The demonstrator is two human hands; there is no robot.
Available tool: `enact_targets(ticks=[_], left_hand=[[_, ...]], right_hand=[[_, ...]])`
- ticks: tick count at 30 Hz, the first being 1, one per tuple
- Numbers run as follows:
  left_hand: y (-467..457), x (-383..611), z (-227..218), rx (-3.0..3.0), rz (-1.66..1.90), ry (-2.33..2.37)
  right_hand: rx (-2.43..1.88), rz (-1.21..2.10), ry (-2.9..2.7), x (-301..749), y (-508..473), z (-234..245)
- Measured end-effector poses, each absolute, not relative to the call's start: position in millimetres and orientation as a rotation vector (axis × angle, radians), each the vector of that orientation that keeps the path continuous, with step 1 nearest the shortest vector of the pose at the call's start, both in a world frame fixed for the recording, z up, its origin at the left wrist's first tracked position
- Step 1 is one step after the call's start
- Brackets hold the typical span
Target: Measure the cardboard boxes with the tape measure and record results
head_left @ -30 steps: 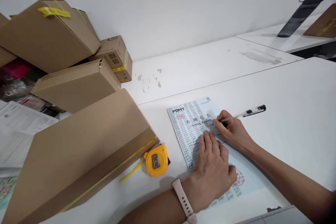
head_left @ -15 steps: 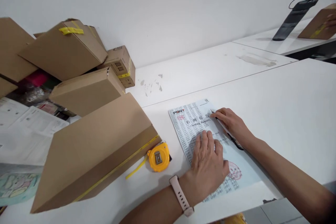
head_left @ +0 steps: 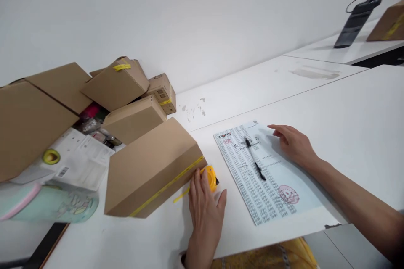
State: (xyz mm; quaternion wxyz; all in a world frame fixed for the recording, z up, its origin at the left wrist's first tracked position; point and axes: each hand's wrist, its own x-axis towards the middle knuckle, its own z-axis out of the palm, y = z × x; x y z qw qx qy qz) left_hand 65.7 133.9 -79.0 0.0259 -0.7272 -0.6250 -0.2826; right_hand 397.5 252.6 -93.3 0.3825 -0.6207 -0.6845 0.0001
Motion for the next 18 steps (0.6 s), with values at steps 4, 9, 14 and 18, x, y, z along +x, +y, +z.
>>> enact_targets(ticks=[4, 9, 14, 18], left_hand=[[147, 70, -66, -2.314, -0.944, -2.110], [139, 56, -41, -2.380, -1.039, -2.181], [110, 44, -5, -2.692, -1.482, -2.453], [93, 30, 19, -2.715, -1.686, -2.496]], right_hand=[[-1.562, -0.149, -1.634, 390, 240, -77], [-1.385, 0.209, -1.650, 340, 207, -41], [-1.141, 1.321, -1.749, 269, 175, -8], [-1.062, 1.469, -1.832, 239, 165, 16]])
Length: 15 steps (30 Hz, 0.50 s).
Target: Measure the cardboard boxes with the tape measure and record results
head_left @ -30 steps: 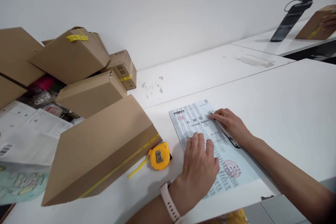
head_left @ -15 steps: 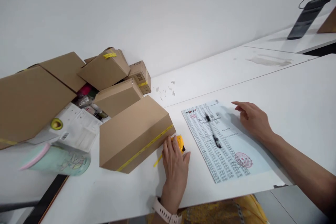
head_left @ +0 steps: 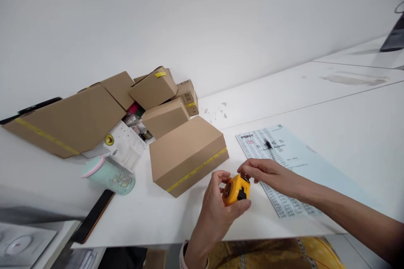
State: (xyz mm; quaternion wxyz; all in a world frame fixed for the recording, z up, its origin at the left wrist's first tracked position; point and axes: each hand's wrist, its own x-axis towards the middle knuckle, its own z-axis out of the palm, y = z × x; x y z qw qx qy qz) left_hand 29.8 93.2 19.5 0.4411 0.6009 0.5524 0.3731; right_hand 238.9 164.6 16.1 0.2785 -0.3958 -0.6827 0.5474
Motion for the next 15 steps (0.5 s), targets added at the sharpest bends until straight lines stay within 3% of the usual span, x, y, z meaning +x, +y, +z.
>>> enact_targets(ticks=[6, 15], left_hand=[[81, -11, 48, 1.505, 0.960, 1.544], [78, -44, 71, 1.522, 0.870, 1.469]], right_hand=[[-0.950, 1.297, -1.935, 212, 171, 50], [-0.768, 1.515, -2.029, 160, 175, 61]])
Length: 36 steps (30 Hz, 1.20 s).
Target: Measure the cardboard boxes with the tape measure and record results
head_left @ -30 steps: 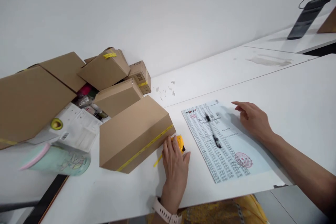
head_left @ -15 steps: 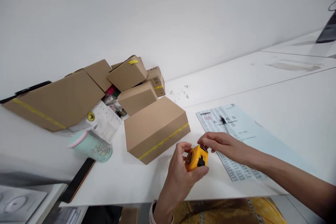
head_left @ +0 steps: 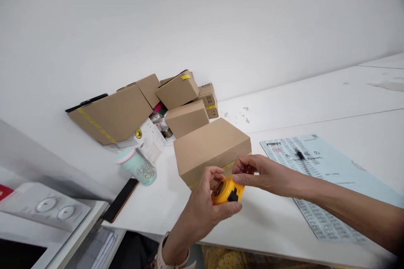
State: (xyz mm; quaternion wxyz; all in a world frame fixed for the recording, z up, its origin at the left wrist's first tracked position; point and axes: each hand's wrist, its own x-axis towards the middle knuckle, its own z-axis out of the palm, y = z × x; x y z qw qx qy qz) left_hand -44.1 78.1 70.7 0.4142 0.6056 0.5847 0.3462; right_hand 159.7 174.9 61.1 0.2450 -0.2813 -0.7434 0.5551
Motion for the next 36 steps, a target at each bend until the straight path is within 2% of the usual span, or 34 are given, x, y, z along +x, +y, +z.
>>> enact_targets(ticks=[8, 12, 15, 26, 36], left_hand=[[86, -78, 100, 1.475, 0.796, 1.496], [98, -128, 119, 1.447, 0.911, 1.550], [105, -155, 127, 1.451, 0.974, 1.568], [117, -116, 130, 1.550, 0.784, 1.503], [126, -111, 129, 1.553, 0.769, 1.475]], right_hand=[[-0.594, 1.792, -1.928, 165, 210, 93], [-0.678, 1.708, -1.464, 189, 266, 117], [-0.733, 1.669, -1.343, 191, 292, 115], [-0.697, 1.833, -1.873, 107, 218, 94], [-0.820, 1.720, -1.818, 105, 212, 97]])
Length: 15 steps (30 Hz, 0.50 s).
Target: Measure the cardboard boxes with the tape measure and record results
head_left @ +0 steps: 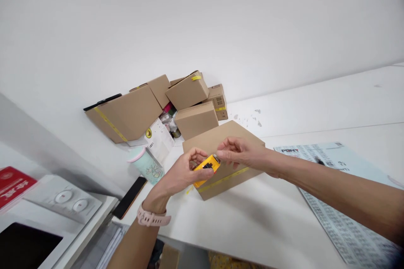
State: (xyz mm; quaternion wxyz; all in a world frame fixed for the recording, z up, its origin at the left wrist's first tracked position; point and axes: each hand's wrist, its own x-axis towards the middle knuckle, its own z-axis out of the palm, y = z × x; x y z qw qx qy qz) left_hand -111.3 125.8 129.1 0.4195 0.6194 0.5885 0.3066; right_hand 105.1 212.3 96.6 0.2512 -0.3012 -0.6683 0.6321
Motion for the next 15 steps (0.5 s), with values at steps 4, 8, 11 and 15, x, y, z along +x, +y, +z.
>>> enact_targets(ticks=[4, 8, 11, 15], left_hand=[[126, -112, 130, 1.527, 0.748, 1.452], [128, -115, 135, 1.534, 0.733, 1.476], [130, -116, 139, 1.526, 0.726, 1.489], [133, -116, 141, 1.527, 0.714, 1.489]], right_hand=[[-0.800, 1.770, -1.781, 97, 214, 91], [-0.761, 1.832, -1.775, 93, 218, 90], [-0.754, 1.824, -1.814, 90, 222, 89], [-0.717, 1.839, -1.816, 85, 223, 86]])
